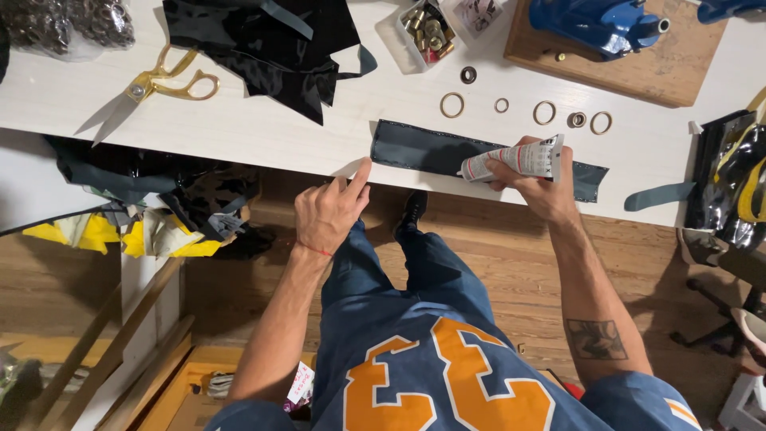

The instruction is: Applying glue to a strip of leather and folding it to create a finished edge.

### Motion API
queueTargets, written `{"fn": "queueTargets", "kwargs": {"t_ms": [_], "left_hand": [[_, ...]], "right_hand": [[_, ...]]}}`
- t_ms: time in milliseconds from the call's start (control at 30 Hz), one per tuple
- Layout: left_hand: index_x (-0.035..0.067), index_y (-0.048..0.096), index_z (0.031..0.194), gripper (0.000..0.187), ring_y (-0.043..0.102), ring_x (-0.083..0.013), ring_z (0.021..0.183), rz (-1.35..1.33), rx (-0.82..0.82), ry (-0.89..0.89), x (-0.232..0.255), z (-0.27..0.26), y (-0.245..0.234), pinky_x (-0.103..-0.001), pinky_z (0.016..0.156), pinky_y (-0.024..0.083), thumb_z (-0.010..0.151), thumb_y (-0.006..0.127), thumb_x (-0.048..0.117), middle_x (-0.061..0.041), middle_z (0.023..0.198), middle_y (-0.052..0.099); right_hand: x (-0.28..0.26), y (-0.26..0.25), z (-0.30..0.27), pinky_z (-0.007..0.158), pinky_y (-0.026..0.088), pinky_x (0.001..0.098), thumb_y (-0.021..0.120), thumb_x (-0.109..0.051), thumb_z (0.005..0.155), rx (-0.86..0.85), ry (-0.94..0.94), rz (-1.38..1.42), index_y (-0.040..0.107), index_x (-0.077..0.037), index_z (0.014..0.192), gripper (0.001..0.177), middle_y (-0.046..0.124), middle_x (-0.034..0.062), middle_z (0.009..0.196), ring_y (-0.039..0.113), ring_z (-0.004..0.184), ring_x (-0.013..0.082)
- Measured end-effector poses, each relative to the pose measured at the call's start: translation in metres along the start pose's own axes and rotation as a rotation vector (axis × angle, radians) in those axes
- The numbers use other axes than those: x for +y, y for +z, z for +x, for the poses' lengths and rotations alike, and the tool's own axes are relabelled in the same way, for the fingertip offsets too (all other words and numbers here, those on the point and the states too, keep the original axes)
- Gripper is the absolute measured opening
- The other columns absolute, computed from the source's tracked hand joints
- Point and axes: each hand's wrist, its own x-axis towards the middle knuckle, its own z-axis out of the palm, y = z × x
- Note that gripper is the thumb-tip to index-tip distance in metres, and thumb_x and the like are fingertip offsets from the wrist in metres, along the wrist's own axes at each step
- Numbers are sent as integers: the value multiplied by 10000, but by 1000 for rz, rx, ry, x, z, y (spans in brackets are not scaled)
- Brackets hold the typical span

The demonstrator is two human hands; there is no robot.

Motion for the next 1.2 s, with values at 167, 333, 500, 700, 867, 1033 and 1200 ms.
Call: {"fn": "queueTargets", "kwargs": {"t_ms": [167,333,500,700,867,1033,1200], "left_hand": [[222,634,1394,566,514,-157,436,-19,-18,-8,-1,-1,3,-310,460,480,868,838,254,-8,595,530],[214,642,1399,561,501,-141,410,-10,-34,-11,-1,-2,5,-297,432,468,875,841,243,-3,569,529],[220,642,1392,563,515,-158,449,-5,9,-4,0,-1,1,-305,467,479,865,838,250,-8,613,549],[235,661,1375,543,525,-160,450,7,7,-9,-1,-2,2,-306,466,479,860,834,230,-4,601,528],[243,673,1357,515,537,-177,467,-7,29,-21,0,0,-5,-321,490,492,865,824,220,-10,609,514],[251,676,1355,510,543,-182,476,-26,42,-28,-2,0,-5,-328,498,494,865,813,221,-10,619,514],[256,679,1350,494,522,-156,447,9,43,-18,-3,-1,-3,-320,470,476,876,810,206,-2,596,495]], "right_hand": [[8,-4,2,579,617,277,823,-119,890,-5,-9,-4,736,52,925,195,753,161,835,748,688,181],[5,-5,3,592,636,290,827,-125,881,-10,4,-27,724,56,932,214,749,169,849,752,713,195],[9,4,11,638,667,304,809,-89,901,25,-48,141,640,48,1026,251,751,163,932,762,774,192],[-10,55,33,581,660,306,803,-81,915,-117,-82,296,621,50,1043,258,750,167,938,774,788,200],[-25,83,46,555,650,296,816,-77,899,-146,-97,242,662,73,1064,270,755,158,934,767,776,189],[-23,89,51,566,652,287,816,-74,905,-165,-116,185,703,72,1025,221,751,145,920,770,776,178],[-23,90,51,605,650,286,823,-98,914,-148,-148,170,714,76,1015,229,756,137,879,764,748,176]]}}
